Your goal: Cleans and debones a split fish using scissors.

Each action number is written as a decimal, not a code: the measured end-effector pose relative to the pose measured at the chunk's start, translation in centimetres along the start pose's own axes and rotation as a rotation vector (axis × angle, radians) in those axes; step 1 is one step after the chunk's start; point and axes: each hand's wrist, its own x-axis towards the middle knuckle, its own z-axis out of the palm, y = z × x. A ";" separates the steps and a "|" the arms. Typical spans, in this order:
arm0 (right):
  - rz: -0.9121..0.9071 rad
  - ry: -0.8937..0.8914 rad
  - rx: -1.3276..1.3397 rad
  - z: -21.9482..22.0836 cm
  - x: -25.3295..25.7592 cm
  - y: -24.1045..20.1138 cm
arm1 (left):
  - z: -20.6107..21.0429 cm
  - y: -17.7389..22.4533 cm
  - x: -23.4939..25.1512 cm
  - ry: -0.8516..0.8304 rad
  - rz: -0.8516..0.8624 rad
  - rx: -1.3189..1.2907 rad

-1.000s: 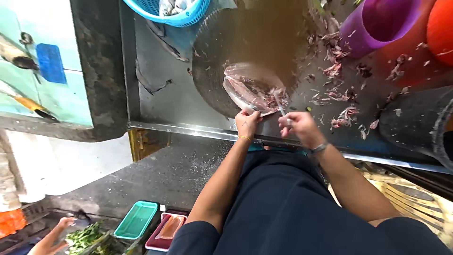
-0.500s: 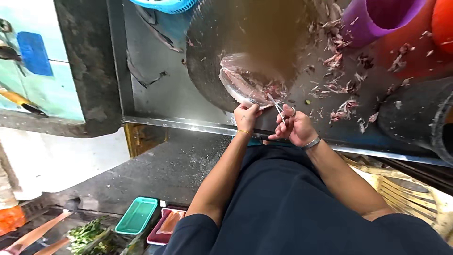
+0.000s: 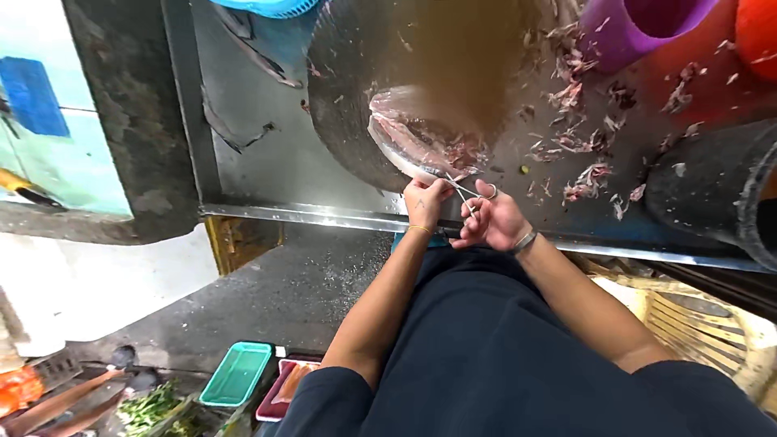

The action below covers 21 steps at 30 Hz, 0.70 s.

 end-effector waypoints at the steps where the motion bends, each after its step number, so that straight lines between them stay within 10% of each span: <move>1: -0.017 0.064 0.040 0.2 0.2 -0.1 | 0.1 0.3 0.2 0.007 0.001 0.009; 13: -0.662 0.247 -0.586 0.7 -5.9 -2.1 | 1.0 0.5 0.1 -0.002 -0.057 0.005; 21: -0.035 -0.049 -0.072 0.0 -2.2 0.1 | 1.1 0.0 -0.3 -0.025 -0.068 -0.033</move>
